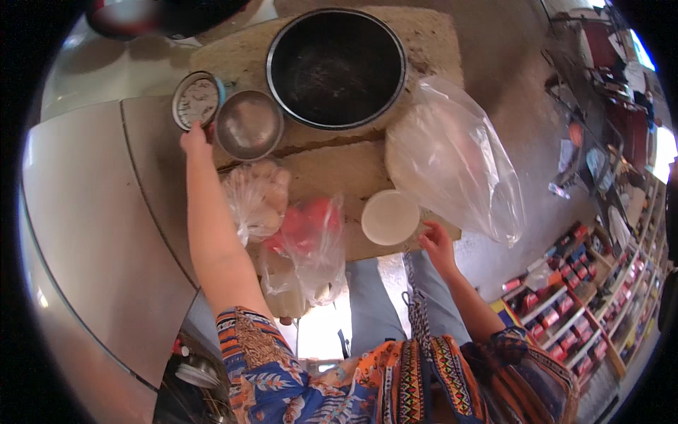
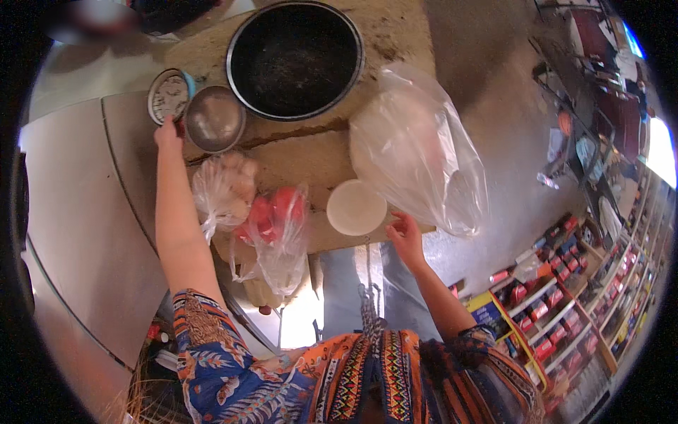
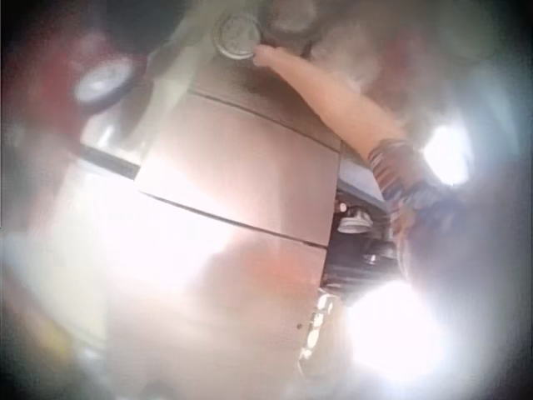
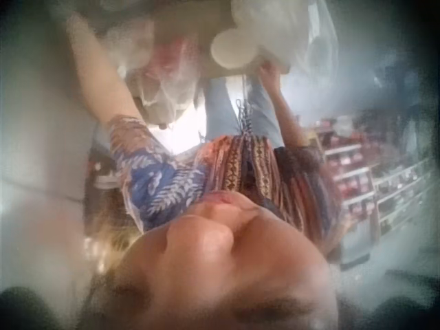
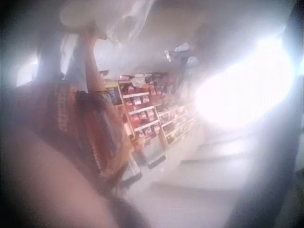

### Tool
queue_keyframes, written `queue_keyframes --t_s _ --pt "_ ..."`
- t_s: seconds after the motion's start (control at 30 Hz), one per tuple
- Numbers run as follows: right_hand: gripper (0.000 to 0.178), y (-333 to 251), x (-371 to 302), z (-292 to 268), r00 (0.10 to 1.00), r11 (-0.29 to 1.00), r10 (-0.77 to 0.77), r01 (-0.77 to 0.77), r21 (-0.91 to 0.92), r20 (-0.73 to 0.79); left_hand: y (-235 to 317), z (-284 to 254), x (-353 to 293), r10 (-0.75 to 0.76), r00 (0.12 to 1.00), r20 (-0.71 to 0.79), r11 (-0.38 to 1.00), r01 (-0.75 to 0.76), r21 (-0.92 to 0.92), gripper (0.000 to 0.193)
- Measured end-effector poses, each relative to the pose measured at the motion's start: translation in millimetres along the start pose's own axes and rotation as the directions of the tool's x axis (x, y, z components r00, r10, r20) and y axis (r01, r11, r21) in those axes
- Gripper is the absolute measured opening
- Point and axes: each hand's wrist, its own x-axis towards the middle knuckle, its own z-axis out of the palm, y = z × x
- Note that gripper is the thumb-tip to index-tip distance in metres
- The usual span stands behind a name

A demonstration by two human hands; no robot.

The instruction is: The person washes their hands at an outdoor sink, then moves indoors to a cluttered workspace. They retrieve a pot and place it on a makeshift table. The person then unpacks plastic bags containing food items, including what appears to be meat and a white granular substance, and pours the granular substance into a bowl.

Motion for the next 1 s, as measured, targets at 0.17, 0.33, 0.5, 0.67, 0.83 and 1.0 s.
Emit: queue_keyframes --t_s 0.17,0.33,0.5,0.67,0.83,1.0 --pt "0.026 -26 32 4 0.998 0.998 0.057 -0.057 -0.001 0.011 3 -11 16 0.126 0.992 0.005 0.969 -0.125 0.214 0.048" --pt "0.014 -27 37 -5 0.997 0.988 0.064 -0.070 0.138 0.048 1 -8 -104 0.578 0.807 0.122 0.655 -0.548 0.521 0.038" --pt "0.016 -46 43 -37 0.998 0.995 -0.045 0.042 -0.093 -0.032 14 24 -335 -0.134 0.513 0.848 0.630 -0.616 0.473 0.015" --pt "0.023 -35 34 -80 0.994 0.988 -0.107 0.104 -0.111 -0.022 14 66 -497 -0.661 -0.446 0.604 0.490 -0.866 -0.104 0.014" --pt "0.020 -46 16 -110 0.991 0.932 -0.127 0.137 -0.336 0.052 5 91 -643 -0.847 -0.295 0.443 -0.061 -0.774 -0.631 0.013" --pt "0.033 -52 20 -141 0.992 0.991 -0.121 0.122 -0.061 0.017 -13 95 -667 -0.819 -0.395 0.417 0.080 -0.797 -0.599 0.012"
